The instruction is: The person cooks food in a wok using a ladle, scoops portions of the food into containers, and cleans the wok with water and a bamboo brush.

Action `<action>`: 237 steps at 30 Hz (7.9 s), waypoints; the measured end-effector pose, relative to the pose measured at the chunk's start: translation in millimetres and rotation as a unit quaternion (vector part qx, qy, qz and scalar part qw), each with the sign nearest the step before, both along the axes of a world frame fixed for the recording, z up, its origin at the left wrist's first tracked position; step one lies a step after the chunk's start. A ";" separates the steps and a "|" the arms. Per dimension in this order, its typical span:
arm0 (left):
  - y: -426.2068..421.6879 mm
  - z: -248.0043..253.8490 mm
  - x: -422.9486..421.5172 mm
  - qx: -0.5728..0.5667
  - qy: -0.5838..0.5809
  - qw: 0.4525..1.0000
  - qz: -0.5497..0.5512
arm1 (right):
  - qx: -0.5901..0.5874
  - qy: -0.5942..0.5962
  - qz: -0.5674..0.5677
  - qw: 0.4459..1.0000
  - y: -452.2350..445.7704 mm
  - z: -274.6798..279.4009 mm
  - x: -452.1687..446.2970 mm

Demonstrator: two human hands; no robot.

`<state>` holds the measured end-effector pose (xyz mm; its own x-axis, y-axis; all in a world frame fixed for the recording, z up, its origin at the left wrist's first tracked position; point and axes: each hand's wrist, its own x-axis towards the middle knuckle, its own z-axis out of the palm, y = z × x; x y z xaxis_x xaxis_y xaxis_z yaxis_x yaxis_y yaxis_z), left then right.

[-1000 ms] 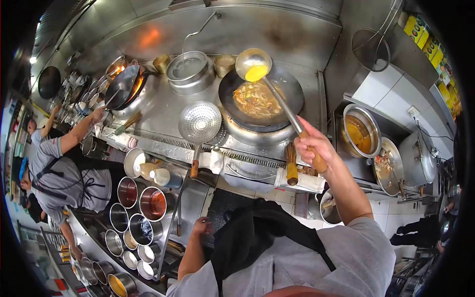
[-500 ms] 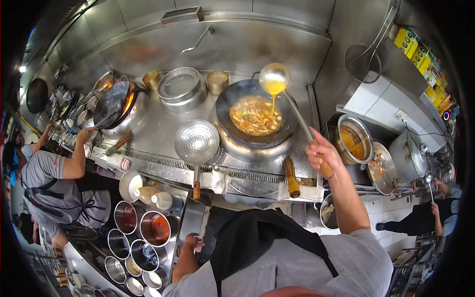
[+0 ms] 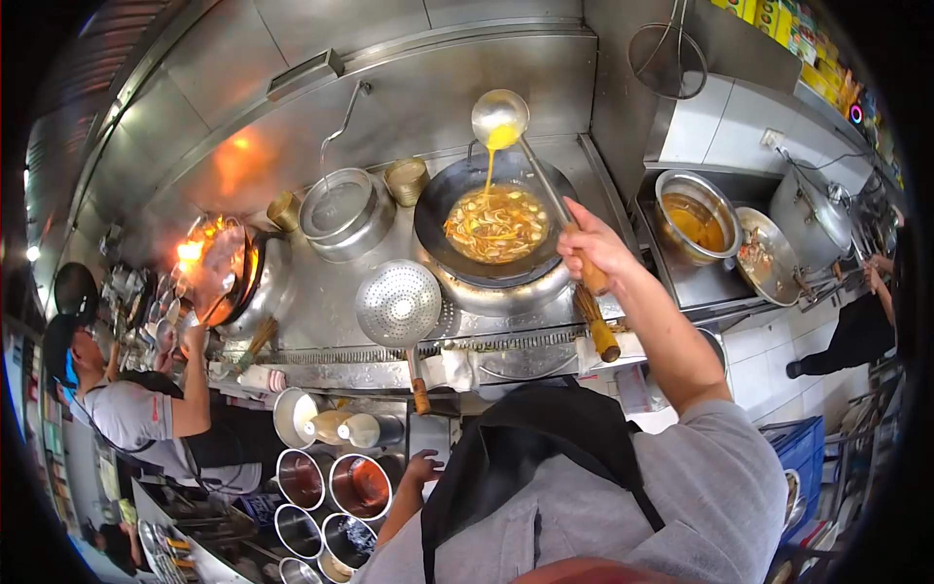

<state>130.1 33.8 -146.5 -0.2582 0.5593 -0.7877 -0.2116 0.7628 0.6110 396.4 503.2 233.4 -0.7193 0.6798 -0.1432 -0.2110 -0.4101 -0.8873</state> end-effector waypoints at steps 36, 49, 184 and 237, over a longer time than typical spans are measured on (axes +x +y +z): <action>-38.1 -122.6 57.2 -0.026 0.149 0.967 -0.204 | 0.367 -0.412 -0.029 0.834 -7.2 -179.5 116.0; -166.6 66.1 346.3 -0.074 0.039 0.889 0.450 | 0.461 -0.360 0.109 0.804 124.2 -183.1 49.9; 200.2 150.0 -29.1 0.268 0.361 0.890 0.075 | 0.151 -0.377 -0.245 0.881 -52.2 -43.2 316.9; -61.3 -100.1 71.5 -0.068 -0.026 0.987 -0.143 | 0.257 -0.547 0.134 0.786 -52.1 -269.1 179.6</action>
